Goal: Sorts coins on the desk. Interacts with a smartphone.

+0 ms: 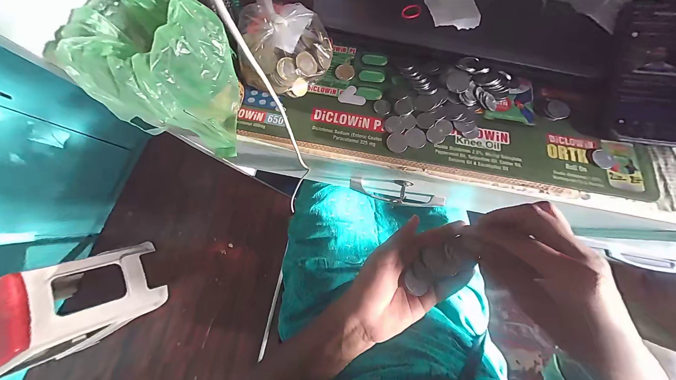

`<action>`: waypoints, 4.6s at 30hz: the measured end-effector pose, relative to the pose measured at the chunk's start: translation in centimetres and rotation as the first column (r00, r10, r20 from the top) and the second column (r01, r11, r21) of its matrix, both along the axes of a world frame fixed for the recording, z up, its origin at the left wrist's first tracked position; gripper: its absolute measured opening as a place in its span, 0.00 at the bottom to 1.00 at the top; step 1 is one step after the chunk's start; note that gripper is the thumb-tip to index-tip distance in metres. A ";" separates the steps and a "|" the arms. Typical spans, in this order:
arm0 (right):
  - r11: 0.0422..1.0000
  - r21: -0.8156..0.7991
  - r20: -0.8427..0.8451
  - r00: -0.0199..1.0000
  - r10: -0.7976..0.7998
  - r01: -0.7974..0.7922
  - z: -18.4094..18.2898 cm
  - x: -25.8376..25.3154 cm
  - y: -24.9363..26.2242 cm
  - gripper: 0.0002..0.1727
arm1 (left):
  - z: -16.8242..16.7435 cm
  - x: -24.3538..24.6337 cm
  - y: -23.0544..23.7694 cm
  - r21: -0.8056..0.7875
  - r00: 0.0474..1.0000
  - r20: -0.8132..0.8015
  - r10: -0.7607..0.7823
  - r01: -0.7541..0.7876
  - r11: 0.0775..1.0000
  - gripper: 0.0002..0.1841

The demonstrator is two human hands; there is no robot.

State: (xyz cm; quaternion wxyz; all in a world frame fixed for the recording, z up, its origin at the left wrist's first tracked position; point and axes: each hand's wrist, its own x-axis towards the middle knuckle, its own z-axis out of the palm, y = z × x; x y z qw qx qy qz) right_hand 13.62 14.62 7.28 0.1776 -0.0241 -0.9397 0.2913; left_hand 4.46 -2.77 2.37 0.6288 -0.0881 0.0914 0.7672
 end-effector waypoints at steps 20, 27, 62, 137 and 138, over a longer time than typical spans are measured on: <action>0.857 0.378 0.125 0.937 0.327 -0.350 -1.3 -0.5 3.3 0.15 | -0.6 0.3 1.1 -0.161 0.995 -0.090 -0.035 0.020 0.987 0.30; 0.890 0.231 0.104 0.919 0.380 -0.394 -1.5 -1.9 2.1 0.16 | -1.5 0.5 0.7 -0.105 1.000 -0.025 0.015 -0.018 0.994 0.26; 0.921 0.386 -0.012 0.999 0.051 -0.042 -0.4 -7.7 3.3 0.20 | -0.8 -4.2 0.6 -0.142 0.972 0.122 0.200 -0.182 0.973 0.16; 0.862 0.496 -0.015 0.992 0.128 -0.104 2.5 -10.5 4.5 0.13 | -2.1 -4.5 0.5 -0.085 0.973 0.144 0.179 -0.168 0.982 0.19; 0.860 0.497 0.001 0.991 0.132 -0.115 2.4 -11.4 4.1 0.15 | -1.8 -4.5 0.5 -0.095 0.972 0.151 0.179 -0.166 0.982 0.19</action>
